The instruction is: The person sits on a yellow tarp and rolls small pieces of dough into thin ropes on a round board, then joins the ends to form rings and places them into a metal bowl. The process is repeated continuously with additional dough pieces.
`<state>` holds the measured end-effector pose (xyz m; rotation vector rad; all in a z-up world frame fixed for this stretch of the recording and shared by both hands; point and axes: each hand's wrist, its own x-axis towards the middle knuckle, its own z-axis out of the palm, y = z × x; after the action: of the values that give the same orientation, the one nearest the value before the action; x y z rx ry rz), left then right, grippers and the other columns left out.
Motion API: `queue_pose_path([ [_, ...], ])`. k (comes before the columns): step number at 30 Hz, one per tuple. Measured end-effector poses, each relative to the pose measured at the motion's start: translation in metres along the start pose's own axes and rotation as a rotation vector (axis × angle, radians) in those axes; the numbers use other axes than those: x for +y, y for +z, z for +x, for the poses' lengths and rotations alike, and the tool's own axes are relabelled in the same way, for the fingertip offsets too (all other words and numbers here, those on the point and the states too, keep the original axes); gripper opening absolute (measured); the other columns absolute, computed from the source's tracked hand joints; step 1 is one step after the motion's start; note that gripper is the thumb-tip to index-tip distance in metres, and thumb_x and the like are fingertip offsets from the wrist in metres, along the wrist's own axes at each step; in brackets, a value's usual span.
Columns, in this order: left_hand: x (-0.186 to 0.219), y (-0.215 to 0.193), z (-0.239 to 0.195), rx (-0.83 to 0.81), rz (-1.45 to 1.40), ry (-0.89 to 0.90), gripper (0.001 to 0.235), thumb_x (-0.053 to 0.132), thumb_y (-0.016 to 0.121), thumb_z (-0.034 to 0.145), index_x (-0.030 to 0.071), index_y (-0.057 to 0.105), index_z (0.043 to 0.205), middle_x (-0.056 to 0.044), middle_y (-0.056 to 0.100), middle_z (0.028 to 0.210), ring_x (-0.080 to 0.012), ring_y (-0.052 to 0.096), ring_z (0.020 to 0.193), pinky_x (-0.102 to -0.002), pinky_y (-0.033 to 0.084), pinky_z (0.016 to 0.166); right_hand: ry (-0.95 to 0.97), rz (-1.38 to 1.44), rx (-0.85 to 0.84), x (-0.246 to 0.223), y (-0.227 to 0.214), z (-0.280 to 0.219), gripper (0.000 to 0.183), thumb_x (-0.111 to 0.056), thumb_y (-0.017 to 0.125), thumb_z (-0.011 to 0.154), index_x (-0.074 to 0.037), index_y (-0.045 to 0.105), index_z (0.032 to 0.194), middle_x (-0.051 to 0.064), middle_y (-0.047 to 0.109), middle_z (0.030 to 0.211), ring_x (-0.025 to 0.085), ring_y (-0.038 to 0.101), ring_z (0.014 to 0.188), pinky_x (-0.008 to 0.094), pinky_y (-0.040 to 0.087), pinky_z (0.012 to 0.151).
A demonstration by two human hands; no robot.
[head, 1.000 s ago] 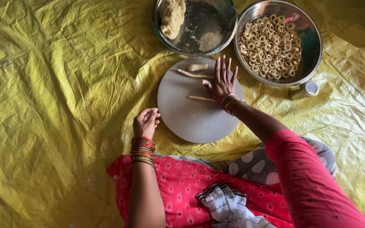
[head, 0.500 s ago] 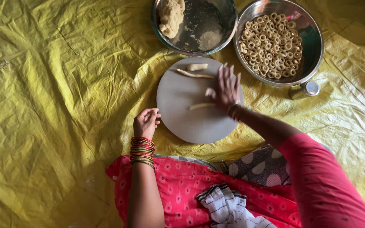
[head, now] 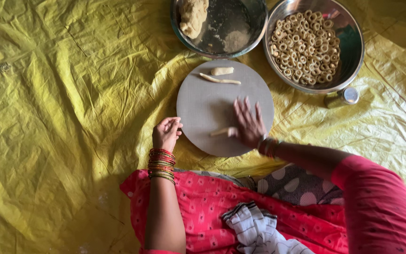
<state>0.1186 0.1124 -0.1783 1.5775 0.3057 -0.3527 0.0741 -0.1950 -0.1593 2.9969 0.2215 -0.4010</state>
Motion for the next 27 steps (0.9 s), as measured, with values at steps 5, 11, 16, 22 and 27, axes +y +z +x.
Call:
queue_pose_path([
  [5,-0.001,-0.001,0.002,-0.016,-0.028,-0.009,0.019,0.023,0.065,0.099,0.008,0.073,0.108,-0.004,0.076,0.088,-0.007,0.064,0.064,-0.021,0.051,0.056,0.282,0.035,0.215,0.045,-0.033,0.072,0.106,-0.075,0.036,0.095,-0.004,0.001,0.166,0.02,0.002,0.174,0.037,-0.004,0.159,0.062,-0.004,0.123],
  [11,-0.005,0.0,0.004,-0.001,-0.006,0.001,0.019,0.023,0.065,0.099,0.008,0.073,0.107,-0.003,0.076,0.087,-0.0069,0.065,0.064,-0.021,0.051,0.055,0.21,0.225,0.275,0.034,-0.01,0.06,0.104,-0.077,0.029,0.095,-0.004,0.001,0.164,0.019,-0.001,0.173,0.036,-0.007,0.159,0.063,-0.007,0.124],
  [16,-0.008,0.003,0.008,-0.01,-0.006,0.022,0.019,0.023,0.065,0.099,0.008,0.073,0.107,-0.003,0.075,0.086,-0.007,0.064,0.063,-0.022,0.05,0.054,-0.016,-0.115,0.078,-0.004,0.016,-0.008,0.108,-0.074,0.039,0.091,-0.006,-0.001,0.165,0.019,-0.003,0.171,0.035,-0.005,0.156,0.062,-0.002,0.121],
  [22,-0.011,0.005,0.01,-0.023,-0.005,0.028,0.018,0.023,0.066,0.099,0.008,0.072,0.105,-0.002,0.075,0.085,-0.0071,0.064,0.062,-0.022,0.05,0.053,0.237,0.193,0.21,0.02,-0.004,0.044,0.103,-0.075,0.032,0.094,-0.007,-0.001,0.164,0.017,-0.005,0.172,0.033,-0.007,0.158,0.06,-0.002,0.125],
  [27,-0.011,0.004,0.007,-0.006,0.014,-0.003,0.018,0.025,0.067,0.098,0.009,0.073,0.104,-0.002,0.075,0.083,-0.0067,0.063,0.061,-0.023,0.05,0.052,0.333,0.273,0.252,0.044,-0.018,0.075,0.096,-0.07,0.032,0.102,-0.006,-0.001,0.166,0.019,-0.005,0.174,0.035,-0.009,0.16,0.063,-0.003,0.127],
])
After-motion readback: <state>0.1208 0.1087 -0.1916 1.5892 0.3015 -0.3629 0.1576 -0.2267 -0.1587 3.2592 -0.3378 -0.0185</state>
